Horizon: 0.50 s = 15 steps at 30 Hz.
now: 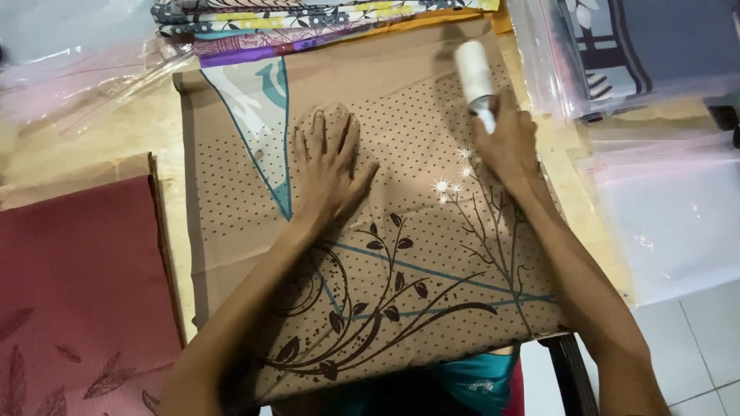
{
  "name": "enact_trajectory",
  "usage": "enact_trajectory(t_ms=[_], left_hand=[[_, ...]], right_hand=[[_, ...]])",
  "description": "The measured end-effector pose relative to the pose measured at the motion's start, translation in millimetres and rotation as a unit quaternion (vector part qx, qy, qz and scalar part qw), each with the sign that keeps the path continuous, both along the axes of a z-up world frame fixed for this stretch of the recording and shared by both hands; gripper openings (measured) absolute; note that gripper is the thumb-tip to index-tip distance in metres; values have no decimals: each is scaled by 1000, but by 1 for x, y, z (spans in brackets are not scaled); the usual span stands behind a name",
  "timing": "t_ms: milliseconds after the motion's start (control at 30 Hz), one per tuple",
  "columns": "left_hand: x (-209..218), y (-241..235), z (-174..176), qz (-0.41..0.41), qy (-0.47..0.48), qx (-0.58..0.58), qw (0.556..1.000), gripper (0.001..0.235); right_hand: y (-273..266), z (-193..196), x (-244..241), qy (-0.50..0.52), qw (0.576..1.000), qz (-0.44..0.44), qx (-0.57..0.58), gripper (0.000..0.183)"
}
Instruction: The person uses a lint roller to clean a patterned piece of fabric laid out on a table. They roll the sticky roller across the surface to remove lint and debris, then fold the fabric and continue cleaning the folded sections.
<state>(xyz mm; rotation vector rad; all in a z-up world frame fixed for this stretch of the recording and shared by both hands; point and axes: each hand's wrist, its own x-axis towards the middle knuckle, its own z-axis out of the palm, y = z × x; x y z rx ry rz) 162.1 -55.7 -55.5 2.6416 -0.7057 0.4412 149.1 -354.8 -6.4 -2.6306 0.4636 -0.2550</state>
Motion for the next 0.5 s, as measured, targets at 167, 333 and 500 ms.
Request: enact_trajectory(t_ms=[167,333,500], left_hand=[[-4,-2,8,3,-10,2,1000,72],[-7,-2,12,6,19,8,1000,71],[-11,-4,22,4,48,-26,998,73]], right_hand=[[5,9,2,-73,997,20,-10,33],[82,29,-2,-147,976,151,61,32],[109,59,-1,-53,985,159,46,40]])
